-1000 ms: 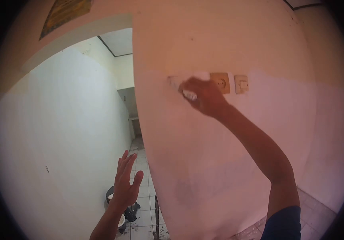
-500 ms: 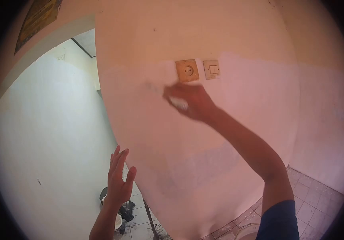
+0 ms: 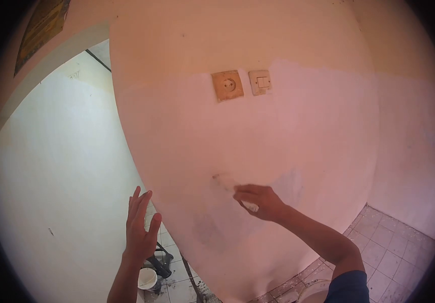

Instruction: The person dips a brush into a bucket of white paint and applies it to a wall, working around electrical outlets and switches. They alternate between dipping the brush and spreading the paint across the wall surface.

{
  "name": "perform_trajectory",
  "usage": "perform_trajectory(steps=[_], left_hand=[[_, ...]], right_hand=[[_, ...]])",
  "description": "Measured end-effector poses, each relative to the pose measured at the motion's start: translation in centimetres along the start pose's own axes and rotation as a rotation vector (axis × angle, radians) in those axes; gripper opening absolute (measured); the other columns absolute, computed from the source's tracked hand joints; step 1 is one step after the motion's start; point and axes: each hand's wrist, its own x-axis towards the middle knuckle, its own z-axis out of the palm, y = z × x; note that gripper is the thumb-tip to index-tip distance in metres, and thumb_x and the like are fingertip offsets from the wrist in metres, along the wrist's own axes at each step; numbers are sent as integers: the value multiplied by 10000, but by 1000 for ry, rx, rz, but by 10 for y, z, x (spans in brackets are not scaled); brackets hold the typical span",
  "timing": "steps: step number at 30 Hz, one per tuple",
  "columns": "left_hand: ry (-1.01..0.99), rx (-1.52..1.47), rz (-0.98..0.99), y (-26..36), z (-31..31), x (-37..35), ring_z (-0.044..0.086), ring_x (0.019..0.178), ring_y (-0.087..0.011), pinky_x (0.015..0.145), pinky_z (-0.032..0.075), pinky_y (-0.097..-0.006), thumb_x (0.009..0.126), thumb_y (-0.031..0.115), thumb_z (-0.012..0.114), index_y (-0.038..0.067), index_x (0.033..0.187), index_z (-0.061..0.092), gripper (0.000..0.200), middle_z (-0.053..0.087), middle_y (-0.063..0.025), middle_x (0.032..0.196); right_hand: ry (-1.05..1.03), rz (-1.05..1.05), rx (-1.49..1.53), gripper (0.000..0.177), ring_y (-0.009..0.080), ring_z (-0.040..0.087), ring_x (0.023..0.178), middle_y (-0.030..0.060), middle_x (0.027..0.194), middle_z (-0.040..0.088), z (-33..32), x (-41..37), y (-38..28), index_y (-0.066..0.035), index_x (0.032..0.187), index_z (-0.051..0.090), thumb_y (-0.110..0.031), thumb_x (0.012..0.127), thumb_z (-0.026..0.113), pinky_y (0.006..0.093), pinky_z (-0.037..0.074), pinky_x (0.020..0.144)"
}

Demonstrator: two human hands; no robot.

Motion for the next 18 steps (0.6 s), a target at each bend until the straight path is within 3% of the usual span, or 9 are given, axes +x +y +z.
perform_trajectory(steps=[4, 8, 11, 13, 15, 16, 18], left_hand=[[9, -41, 16, 13, 9, 11, 332, 1365, -397, 1123, 202, -547, 936, 276, 550, -66, 1309, 463, 514, 507, -204, 1319], [3, -87, 35, 27, 22, 16, 331, 1366, -398, 1124, 199, -549, 935, 270, 552, -65, 1311, 463, 511, 506, -203, 1321], [-5, -81, 30, 27, 22, 12, 330, 1368, -397, 1122, 200, -553, 933, 263, 555, -63, 1313, 463, 509, 504, -200, 1324], [-3, -58, 20, 22, 19, 6, 329, 1368, -397, 1120, 205, -556, 931, 259, 558, -59, 1315, 463, 508, 503, -198, 1327], [-6, -25, 10, 12, 12, -4, 330, 1369, -397, 1116, 213, -558, 929, 257, 560, -55, 1316, 465, 506, 501, -195, 1330], [-5, -18, -15, 10, 10, -8, 331, 1368, -397, 1115, 218, -558, 929, 257, 562, -52, 1316, 468, 503, 502, -194, 1331], [-12, -8, -64, 8, 10, -14, 333, 1368, -398, 1111, 228, -558, 927, 255, 564, -45, 1315, 473, 499, 502, -191, 1332]], right_hand=[[248, -151, -155, 189, 230, 695, 828, 85, 961, 701, -39, 98, -4, -56, 935, 694, 16, 766, 737, 295, 571, 695], [340, -247, -129, 246, 246, 677, 831, 88, 1030, 686, -40, 180, 34, -44, 1004, 677, 13, 769, 724, 303, 557, 694], [257, -165, -186, 292, 256, 678, 888, 99, 1106, 671, -16, 144, 50, -48, 1045, 672, 6, 761, 721, 312, 559, 730], [230, -153, -189, 332, 268, 678, 944, 118, 1140, 664, 7, 73, 50, -63, 1077, 673, 0, 755, 721, 321, 563, 769], [73, 12, -168, 333, 269, 670, 1002, 138, 1140, 665, 34, -21, 38, -84, 1083, 678, -21, 760, 735, 331, 565, 824], [-33, 62, -38, 402, 250, 623, 1095, 108, 1279, 591, 42, -69, 34, -115, 1140, 653, -29, 752, 714, 351, 540, 896], [-171, 206, 89, 340, 250, 646, 1049, 112, 1240, 614, 37, -115, 12, -111, 1088, 671, -24, 762, 715, 346, 557, 857]])
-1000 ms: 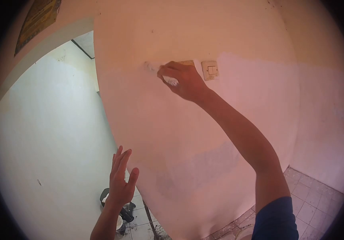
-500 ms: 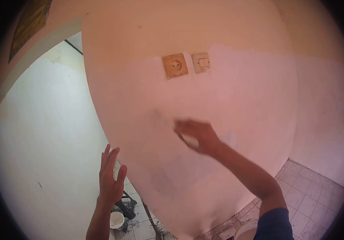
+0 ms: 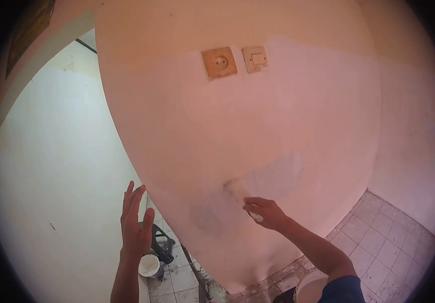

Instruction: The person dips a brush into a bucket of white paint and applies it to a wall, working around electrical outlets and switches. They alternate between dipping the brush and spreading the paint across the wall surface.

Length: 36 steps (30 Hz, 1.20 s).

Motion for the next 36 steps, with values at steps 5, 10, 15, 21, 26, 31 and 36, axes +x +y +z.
perform_trajectory(steps=[5, 10, 15, 21, 26, 31, 36], left_hand=[[-77, -61, 31, -1, 28, -6, 354, 1352, -394, 1108, 239, -561, 913, 257, 594, -20, 1280, 516, 466, 512, -177, 1316], [-208, -143, 52, 15, 75, -30, 368, 1348, -381, 1116, 257, -523, 898, 233, 627, 12, 1263, 545, 434, 532, -176, 1302], [-352, -301, -212, -8, 89, -163, 528, 1187, -345, 991, 419, -435, 885, 191, 637, 46, 1231, 570, 381, 595, -172, 1194], [-561, -109, -1444, -61, 72, -569, 634, 920, -344, 792, 510, -426, 878, 193, 583, 39, 1113, 620, 283, 650, -183, 993], [-677, -176, -1836, -64, 67, -623, 635, 900, -330, 770, 513, -415, 881, 204, 580, 36, 1104, 619, 282, 652, -174, 975], [-655, -261, -1841, -77, 81, -610, 637, 880, -315, 749, 516, -405, 883, 214, 577, 33, 1095, 618, 282, 654, -166, 957], [-621, -326, -1791, -89, 96, -586, 639, 860, -300, 727, 520, -394, 886, 225, 574, 29, 1086, 616, 283, 656, -157, 939]], right_hand=[[202, -50, -54, 280, 255, 667, 998, 105, 1113, 676, -52, 48, -23, -94, 1024, 690, -7, 759, 722, 337, 567, 815], [408, -194, -114, 372, 275, 664, 993, 113, 1135, 659, -67, 130, -27, -77, 1039, 677, 61, 695, 717, 331, 570, 784], [272, -27, -10, 332, 258, 676, 980, 123, 1132, 657, 3, 56, -20, -79, 1007, 686, 69, 711, 712, 321, 573, 805], [408, 60, -36, 203, 235, 702, 892, 124, 1029, 691, 5, 36, -47, -52, 919, 689, 47, 748, 734, 296, 581, 736], [569, -73, -68, 149, 223, 705, 891, 144, 979, 698, -12, 95, -79, -12, 912, 690, 41, 778, 731, 283, 579, 728], [633, -143, -54, 137, 226, 701, 903, 148, 986, 692, -22, 133, -88, -9, 921, 692, 43, 796, 715, 278, 580, 725], [679, -208, -12, 145, 204, 699, 891, 140, 1002, 690, -22, 149, -82, -17, 937, 696, 41, 805, 709, 264, 573, 705]])
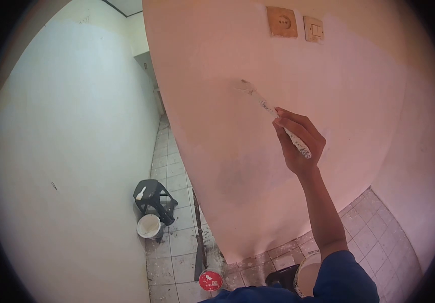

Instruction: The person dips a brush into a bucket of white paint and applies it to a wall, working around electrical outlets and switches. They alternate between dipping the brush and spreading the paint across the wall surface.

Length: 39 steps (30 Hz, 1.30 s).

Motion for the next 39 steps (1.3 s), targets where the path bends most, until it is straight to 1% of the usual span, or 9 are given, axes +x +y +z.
perform_trajectory(steps=[3, 13, 20, 24, 25, 26, 28, 37, 39], left_hand=[[-5, -8, 16, 4, -2, -3, 640, 848, -291, 715, 522, -388, 887, 231, 573, 27, 1081, 615, 284, 657, -152, 929], [-50, 17, -67, -7, 10, -5, 644, 808, -262, 672, 528, -367, 892, 252, 567, 21, 1063, 613, 291, 661, -135, 893], [-89, 166, -151, -64, -3, -2, 646, 780, -242, 642, 533, -353, 896, 267, 563, 16, 1050, 611, 298, 664, -123, 868], [-35, 386, -29, -115, -65, 50, 648, 764, -230, 625, 535, -345, 898, 275, 560, 14, 1043, 609, 303, 666, -116, 854], [42, 253, 0, -105, -79, 66, 648, 760, -227, 620, 536, -342, 899, 277, 560, 13, 1041, 609, 305, 666, -114, 850], [180, -295, -41, -72, -84, 67, 623, 725, -167, 541, 509, -295, 890, 271, 538, 37, 1025, 588, 274, 640, -98, 888], [224, -416, 152, 6, -91, 47, 645, 840, -180, 592, 498, -316, 930, 251, 529, 79, 1052, 610, 225, 652, -66, 988], [-46, -243, 530, 204, -67, -10, 633, 996, -183, 781, 510, -321, 943, 278, 554, 36, 1214, 567, 363, 636, -85, 1130], [-88, -235, 669, 247, -63, -24, 629, 961, -157, 764, 501, -299, 947, 254, 567, 28, 1190, 581, 332, 646, -72, 1104]], right_hand=[[3, 24, -62, 180, 220, 698, 893, 134, 1019, 689, 1, 6, 6, -37, 948, 698, 45, 789, 718, 282, 576, 725], [-659, 24, -4, 152, 246, 699, 891, 137, 981, 692, -21, -128, -13, -33, 846, 679, 57, 742, 744, 299, 595, 715], [-263, -235, -32, 326, 218, 682, 912, 93, 1092, 659, 17, 5, -10, -96, 997, 674, 15, 698, 741, 312, 590, 654], [-467, -237, -101, 345, 275, 619, 1072, 153, 1208, 598, 53, -55, 6, -78, 1129, 639, -44, 786, 648, 332, 578, 733], [-504, -205, -74, 372, 291, 607, 1096, 163, 1215, 594, 51, -88, -4, -75, 1161, 619, -54, 791, 631, 340, 577, 740], [-611, -136, -35, 372, 283, 601, 1111, 155, 1230, 584, 41, -120, -15, -74, 1164, 616, -69, 793, 635, 349, 576, 742], [-854, 19, 18, 380, 283, 601, 1110, 131, 1209, 585, 19, -177, -31, -101, 1150, 615, -121, 775, 674, 345, 577, 758], [-313, -241, 29, 417, 259, 648, 985, 120, 1139, 618, 57, -14, -42, -98, 1098, 624, -37, 698, 726, 318, 588, 655], [-392, -186, -16, 403, 265, 641, 1007, 121, 1161, 606, 83, -25, -50, -91, 1100, 622, -47, 710, 713, 321, 586, 653]])
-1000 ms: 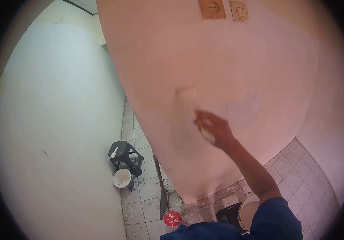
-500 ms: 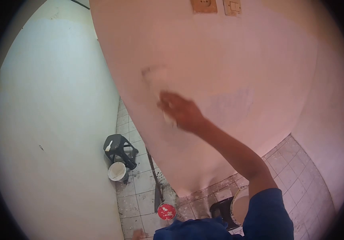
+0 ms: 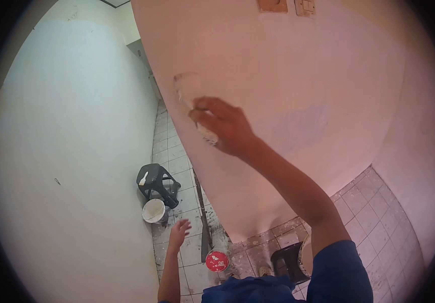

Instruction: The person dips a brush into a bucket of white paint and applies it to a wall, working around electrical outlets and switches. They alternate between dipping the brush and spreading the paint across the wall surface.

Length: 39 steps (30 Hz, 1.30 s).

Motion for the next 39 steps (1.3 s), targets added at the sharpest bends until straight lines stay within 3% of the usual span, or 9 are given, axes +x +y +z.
perform_trajectory(steps=[6, 9, 15, 17, 19, 21, 28, 35, 39], left_hand=[[-31, -39, 306, 83, -23, -2, 615, 978, -143, 845, 470, -279, 949, 204, 584, 20, 1177, 580, 293, 652, -66, 1092], [-41, -24, 318, 101, -50, -14, 607, 1020, -161, 869, 465, -289, 954, 168, 572, 3, 1187, 565, 286, 644, -93, 1112], [-106, -27, 313, 111, -53, -16, 606, 1046, -177, 884, 465, -309, 971, 179, 544, -14, 1197, 550, 297, 630, -98, 1134], [-166, -71, 313, 104, -41, -15, 604, 1043, -175, 873, 464, -303, 976, 199, 536, -8, 1192, 554, 300, 629, -89, 1138], [-218, -105, 298, 99, -28, -19, 600, 1043, -171, 872, 463, -302, 978, 210, 533, -4, 1186, 558, 299, 630, -84, 1133], [-254, -122, 251, 87, -21, -25, 594, 1035, -164, 877, 458, -302, 980, 224, 531, 11, 1172, 568, 288, 632, -75, 1122], [-242, -133, 115, 58, -38, -50, 605, 1061, -187, 873, 468, -308, 974, 202, 540, 13, 1193, 567, 290, 630, -86, 1153], [-268, -140, 136, 65, -30, -40, 605, 1057, -185, 879, 475, -317, 979, 216, 533, 13, 1184, 571, 291, 628, -93, 1153], [-324, -96, 169, 70, -13, -37, 603, 1070, -201, 897, 488, -336, 983, 222, 517, 14, 1179, 570, 291, 623, -93, 1152]], right_hand=[[-486, 178, 127, 369, 286, 593, 1124, 130, 1194, 585, 28, -147, -56, -55, 1118, 619, -69, 752, 666, 350, 580, 738], [-449, 214, 241, 271, 265, 656, 1011, 141, 1131, 633, 12, -170, -59, -41, 1037, 649, -14, 771, 695, 338, 583, 763], [205, 185, 71, 246, 258, 687, 880, 128, 986, 687, -7, -73, -36, -22, 982, 657, 64, 762, 722, 307, 574, 758], [392, 676, 164, 155, 163, 660, 815, 95, 901, 678, -3, -64, -38, 19, 969, 631, 31, 826, 689, 329, 576, 786], [1007, 1082, 705, 129, 163, 641, 832, 103, 936, 652, 33, -82, -33, 32, 965, 613, 11, 851, 671, 329, 585, 805], [1217, 1300, 682, 137, 176, 643, 845, 118, 968, 625, 62, -146, -44, 43, 961, 597, -11, 857, 669, 333, 594, 815], [1448, 1797, 358, 164, 201, 634, 837, 111, 926, 609, 91, -258, -122, 41, 937, 594, -29, 816, 681, 338, 605, 767], [1316, 1325, 660, 144, 174, 626, 832, 83, 900, 593, 54, -78, -65, 2, 882, 564, -48, 825, 686, 320, 603, 764], [1367, 1236, 634, 143, 176, 622, 859, 81, 893, 586, 58, -69, -58, -9, 865, 542, -37, 829, 678, 327, 602, 782]])
